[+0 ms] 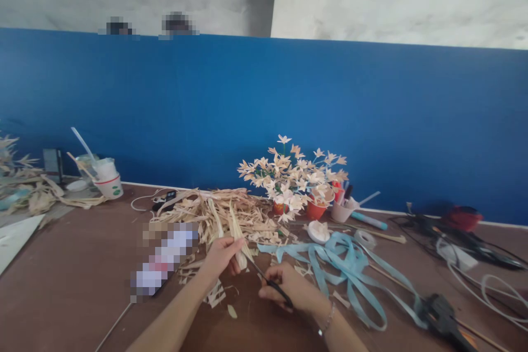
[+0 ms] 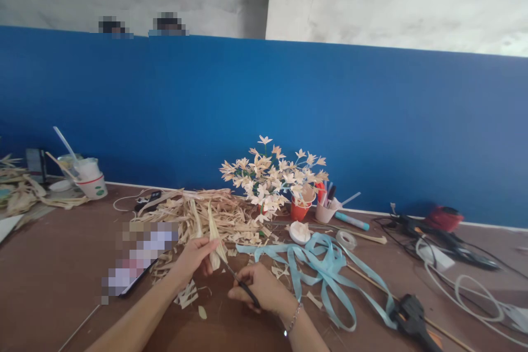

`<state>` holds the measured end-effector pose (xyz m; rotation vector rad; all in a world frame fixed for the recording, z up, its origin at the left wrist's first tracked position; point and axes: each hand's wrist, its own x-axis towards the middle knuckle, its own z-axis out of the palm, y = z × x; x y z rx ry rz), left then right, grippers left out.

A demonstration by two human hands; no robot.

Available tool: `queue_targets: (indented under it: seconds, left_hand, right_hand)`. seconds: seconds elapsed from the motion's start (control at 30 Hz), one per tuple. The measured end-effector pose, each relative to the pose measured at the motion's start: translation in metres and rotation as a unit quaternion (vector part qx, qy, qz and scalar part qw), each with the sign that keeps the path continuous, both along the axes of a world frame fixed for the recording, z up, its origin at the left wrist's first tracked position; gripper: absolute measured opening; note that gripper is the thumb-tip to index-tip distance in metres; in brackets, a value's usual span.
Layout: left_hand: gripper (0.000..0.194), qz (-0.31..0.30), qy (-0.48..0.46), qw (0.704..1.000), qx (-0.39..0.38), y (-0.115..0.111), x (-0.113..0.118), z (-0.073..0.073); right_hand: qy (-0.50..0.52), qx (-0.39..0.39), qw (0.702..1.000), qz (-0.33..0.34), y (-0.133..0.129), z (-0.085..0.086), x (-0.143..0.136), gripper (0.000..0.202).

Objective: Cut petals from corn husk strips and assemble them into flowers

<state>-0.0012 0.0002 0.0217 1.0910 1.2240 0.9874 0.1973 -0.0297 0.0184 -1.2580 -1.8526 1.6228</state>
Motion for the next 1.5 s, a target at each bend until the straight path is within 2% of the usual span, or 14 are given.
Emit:
queue_targets:
  seconds: [0.27, 0.47, 0.67, 1.27, 1.5]
  left_hand:
    - [0.036, -0.01, 0.03, 0.999, 0.016, 0.003, 0.0, -0.006]
    - [0.036, 0.043, 0.026, 0.998, 0.049, 0.005, -0.002, -0.006]
    - [0.035, 0.059, 0.031, 0.995, 0.072, 0.004, -0.001, -0.006]
    - [0.035, 0.059, 0.054, 0.995, 0.058, 0.002, 0.0, -0.003]
    - [0.035, 0.059, 0.043, 0.995, 0.066, 0.005, -0.001, -0.008]
  right_hand:
    - [-0.032, -0.002, 0.999, 0.006, 0.003, -0.001, 0.001, 0.023]
    - [0.004, -0.052, 0.998, 0.025, 0.005, -0.006, 0.001, 0.031]
    - [0.0, -0.036, 0.999, 0.023, 0.005, -0.009, 0.0, 0.03]
    - [-0.045, -0.001, 0.999, 0.009, 0.003, -0.011, -0.001, 0.028]
    - [-0.051, 0.021, 0.998, 0.01, 0.005, -0.009, -0.001, 0.025]
